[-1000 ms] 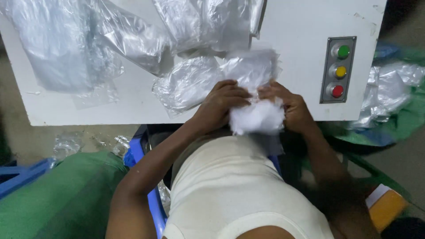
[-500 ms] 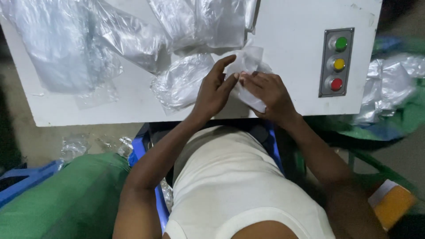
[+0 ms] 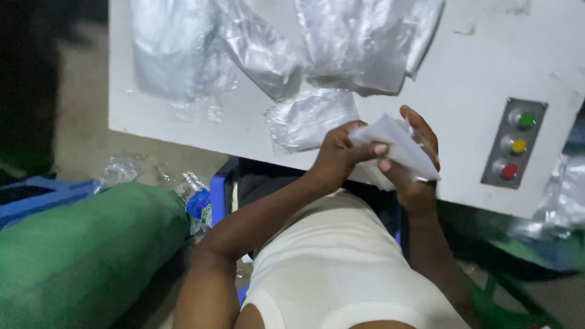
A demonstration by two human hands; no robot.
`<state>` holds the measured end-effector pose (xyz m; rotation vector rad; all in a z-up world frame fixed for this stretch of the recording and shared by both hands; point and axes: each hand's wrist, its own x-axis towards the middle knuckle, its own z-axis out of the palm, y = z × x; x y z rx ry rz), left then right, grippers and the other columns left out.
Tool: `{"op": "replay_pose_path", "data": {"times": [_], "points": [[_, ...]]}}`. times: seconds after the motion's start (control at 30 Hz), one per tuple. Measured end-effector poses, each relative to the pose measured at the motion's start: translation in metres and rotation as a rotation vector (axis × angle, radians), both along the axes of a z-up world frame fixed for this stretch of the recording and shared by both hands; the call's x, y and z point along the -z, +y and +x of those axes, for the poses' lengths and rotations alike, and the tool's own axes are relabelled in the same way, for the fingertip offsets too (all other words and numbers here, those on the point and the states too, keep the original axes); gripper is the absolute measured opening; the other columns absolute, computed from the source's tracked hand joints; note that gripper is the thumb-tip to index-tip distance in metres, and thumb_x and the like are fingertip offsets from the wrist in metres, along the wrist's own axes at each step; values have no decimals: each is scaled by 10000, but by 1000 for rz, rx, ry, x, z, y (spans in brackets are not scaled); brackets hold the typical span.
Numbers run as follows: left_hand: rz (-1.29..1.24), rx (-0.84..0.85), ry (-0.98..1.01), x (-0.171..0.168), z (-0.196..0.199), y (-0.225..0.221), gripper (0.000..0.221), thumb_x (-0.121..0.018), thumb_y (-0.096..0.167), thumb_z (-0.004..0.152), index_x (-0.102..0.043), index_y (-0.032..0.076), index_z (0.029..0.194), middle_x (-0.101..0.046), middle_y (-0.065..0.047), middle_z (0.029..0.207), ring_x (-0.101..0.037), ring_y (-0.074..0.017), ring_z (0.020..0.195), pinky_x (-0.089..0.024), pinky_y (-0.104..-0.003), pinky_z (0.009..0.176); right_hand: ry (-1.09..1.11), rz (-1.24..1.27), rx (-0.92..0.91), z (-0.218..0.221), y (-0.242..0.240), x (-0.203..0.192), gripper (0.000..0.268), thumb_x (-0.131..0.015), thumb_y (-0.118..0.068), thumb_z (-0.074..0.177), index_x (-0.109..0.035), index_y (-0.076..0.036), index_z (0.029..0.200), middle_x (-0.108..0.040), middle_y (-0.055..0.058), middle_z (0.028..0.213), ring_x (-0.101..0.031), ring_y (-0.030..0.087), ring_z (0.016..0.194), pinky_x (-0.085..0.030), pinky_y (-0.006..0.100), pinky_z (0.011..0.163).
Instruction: Folding and organizing small plastic bags on a factory work table
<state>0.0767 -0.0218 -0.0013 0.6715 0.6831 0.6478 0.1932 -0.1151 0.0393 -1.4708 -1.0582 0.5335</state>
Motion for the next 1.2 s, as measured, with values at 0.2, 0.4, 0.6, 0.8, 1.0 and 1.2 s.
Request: {"op": "replay_pose_path", "data": {"times": [0.2,0.4,0.6,0.8,1.0,1.2], "points": [[308,81,85,13,-54,28,309,-867,58,825,-753,66,1112,-780,-102,965,-734,-134,917,-595,-285,748,196,-122,-41,-16,-18,56,342,-820,90,843,-696,113,1161,-717,284,1019,-670,283,1007,-537,436,838],[485,-468,381,-3,-163,101,257,-808,80,877,-722,42,1116,-779,-103,987,-742,-158,916,-652,-281,826,264,-138,84,6,-6,30,428,-690,97,836,-602,118,1255,-659,311,1291,-701,350,755,-621,354,623],[785,-968,750,2,-230,142,100,-787,77,911,-728,40,982,-729,-66,849,-683,-124,733,-597,-259,629,204,-169,121,11,-8,20,397,-671,126,862,-622,81,1254,-640,284,1338,-709,435,857,-667,402,693],[1144,-828,1031,15,-237,170,113,-804,77,896,-696,93,925,-677,-50,880,-638,-169,743,-543,-310,639,283,-216,145,-6,-6,14,349,-637,88,884,-653,37,1228,-671,270,1259,-727,429,931,-692,383,718],[980,-621,1177,32,-253,210,123,-857,139,838,-757,91,892,-710,-46,907,-697,-197,796,-560,-338,694,352,-277,224,-12,-9,8,390,-577,106,826,-671,2,1189,-696,245,1237,-734,399,792,-680,390,654],[1328,-585,1242,4,-245,199,84,-725,99,967,-753,50,905,-629,-68,881,-603,-227,830,-506,-350,689,414,-179,186,-2,-22,28,415,-757,67,757,-658,27,1158,-649,243,1349,-676,446,1269,-710,441,743]]}}
